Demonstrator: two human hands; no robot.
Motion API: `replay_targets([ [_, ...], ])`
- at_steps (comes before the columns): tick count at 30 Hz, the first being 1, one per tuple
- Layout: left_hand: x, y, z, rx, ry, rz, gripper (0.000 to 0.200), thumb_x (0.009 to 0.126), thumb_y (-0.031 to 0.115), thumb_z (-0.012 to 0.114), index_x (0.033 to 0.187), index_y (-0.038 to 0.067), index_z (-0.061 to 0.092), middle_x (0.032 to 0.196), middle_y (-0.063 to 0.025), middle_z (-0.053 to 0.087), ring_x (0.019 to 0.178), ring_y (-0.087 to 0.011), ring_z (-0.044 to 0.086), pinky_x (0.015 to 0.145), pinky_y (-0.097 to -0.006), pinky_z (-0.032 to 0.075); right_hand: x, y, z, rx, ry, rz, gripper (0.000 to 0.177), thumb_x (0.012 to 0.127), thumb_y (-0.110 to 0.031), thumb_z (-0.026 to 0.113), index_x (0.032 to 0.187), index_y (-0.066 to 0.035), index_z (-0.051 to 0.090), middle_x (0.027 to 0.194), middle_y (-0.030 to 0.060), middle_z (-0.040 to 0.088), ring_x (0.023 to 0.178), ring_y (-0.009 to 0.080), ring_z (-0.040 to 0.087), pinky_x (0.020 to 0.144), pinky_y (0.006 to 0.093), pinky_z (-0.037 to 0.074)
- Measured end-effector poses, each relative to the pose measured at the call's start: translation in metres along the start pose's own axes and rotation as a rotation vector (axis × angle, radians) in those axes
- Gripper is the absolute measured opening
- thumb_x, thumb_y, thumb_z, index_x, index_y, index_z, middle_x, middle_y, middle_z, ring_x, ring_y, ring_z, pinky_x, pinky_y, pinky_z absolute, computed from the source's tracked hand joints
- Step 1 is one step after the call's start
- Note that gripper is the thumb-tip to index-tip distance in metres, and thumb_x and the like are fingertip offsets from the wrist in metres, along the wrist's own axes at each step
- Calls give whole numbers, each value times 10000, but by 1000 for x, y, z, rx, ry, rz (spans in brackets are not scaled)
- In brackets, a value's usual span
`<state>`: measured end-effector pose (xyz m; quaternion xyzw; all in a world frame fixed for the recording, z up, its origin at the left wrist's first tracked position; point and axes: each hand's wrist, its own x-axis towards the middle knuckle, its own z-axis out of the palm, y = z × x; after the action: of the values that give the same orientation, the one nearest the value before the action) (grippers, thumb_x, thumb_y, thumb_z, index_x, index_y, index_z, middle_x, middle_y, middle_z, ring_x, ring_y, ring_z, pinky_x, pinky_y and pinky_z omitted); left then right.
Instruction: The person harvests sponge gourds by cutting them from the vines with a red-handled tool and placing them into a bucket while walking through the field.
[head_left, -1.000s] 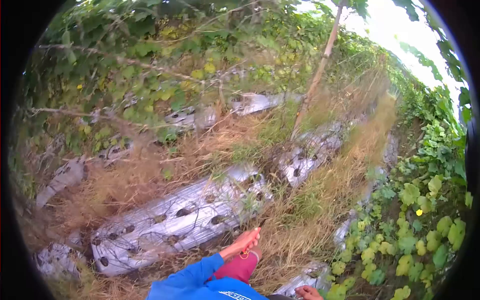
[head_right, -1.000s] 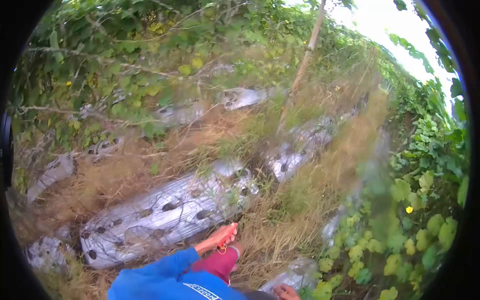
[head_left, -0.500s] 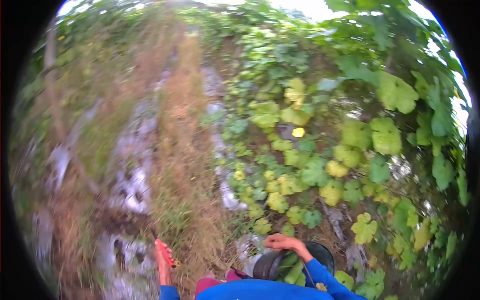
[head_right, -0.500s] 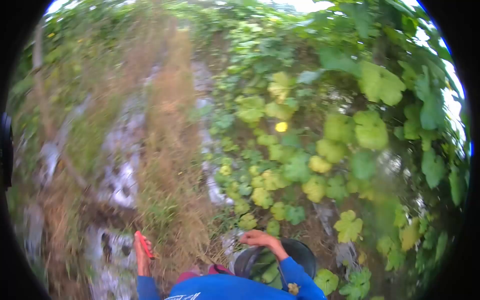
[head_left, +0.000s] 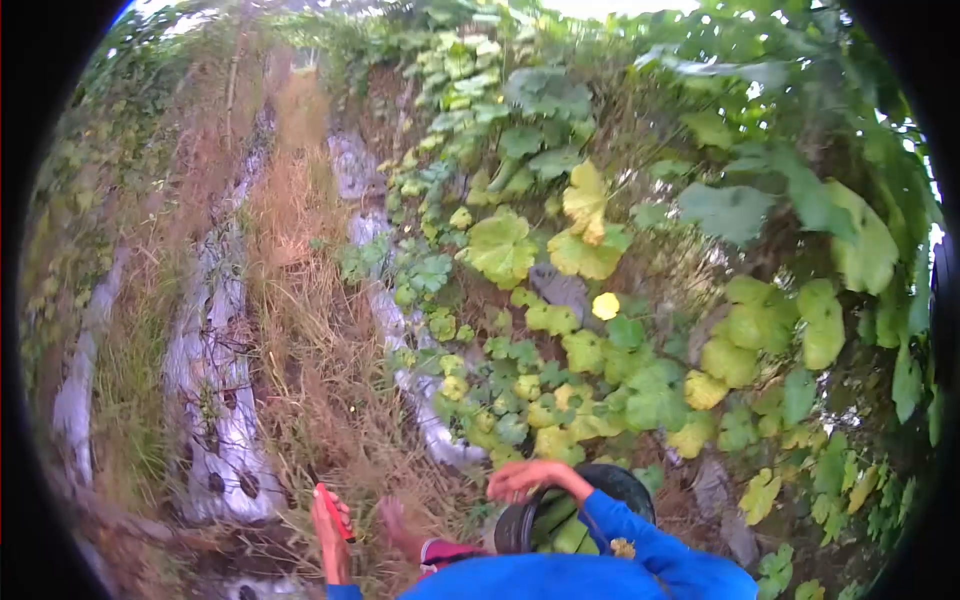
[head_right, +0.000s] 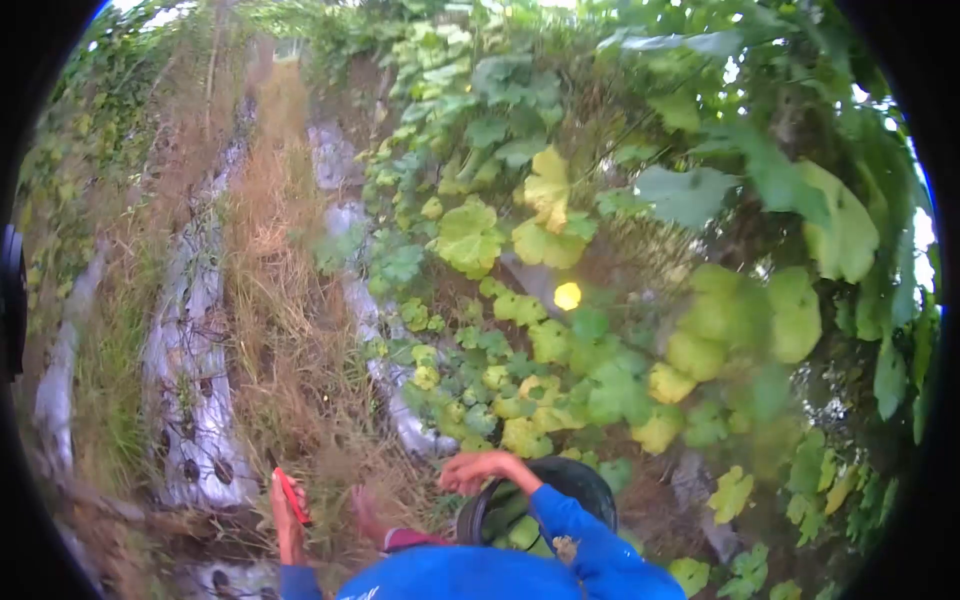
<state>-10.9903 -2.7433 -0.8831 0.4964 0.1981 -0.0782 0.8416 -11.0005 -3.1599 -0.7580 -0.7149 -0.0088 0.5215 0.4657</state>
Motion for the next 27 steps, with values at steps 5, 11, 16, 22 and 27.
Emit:
replay_targets([
  [5,115,14,10,-15,111,-144,493,949,606,400,881,124,475,590,-9,489,415,-107,426,361,-247,322,17,-40,-86,53,339,-56,518,886,-530,590,1173,-99,604,1040,-10,602,920,103,557,767,267,470],
  [11,251,81,64,-45,-39,-120,430,911,623,473,787,211,473,539,40,457,371,-111,396,327,-253,285,49,-98,-148,153,338,-278,573,824,-550,611,1194,-114,597,1073,-19,609,924,100,567,719,255,468],
  [16,355,102,73,-29,-43,-148,424,894,635,491,774,230,471,533,54,436,396,-105,405,345,-257,297,114,-130,-203,71,298,-156,567,794,-532,613,1199,-137,583,1060,-31,606,890,103,578,657,273,489],
  [22,479,108,77,77,-104,-310,420,893,633,500,791,226,489,545,55,441,416,-103,418,355,-259,310,149,-170,-242,124,446,-21,593,855,-569,574,1214,-98,591,1102,-7,616,904,117,584,700,273,485],
  [27,544,166,119,28,-88,-285,413,897,621,515,819,215,509,579,57,461,456,-92,444,371,-248,329,141,-204,-258,334,583,-153,589,844,-527,612,1248,-100,578,1167,11,605,945,114,584,757,273,496],
])
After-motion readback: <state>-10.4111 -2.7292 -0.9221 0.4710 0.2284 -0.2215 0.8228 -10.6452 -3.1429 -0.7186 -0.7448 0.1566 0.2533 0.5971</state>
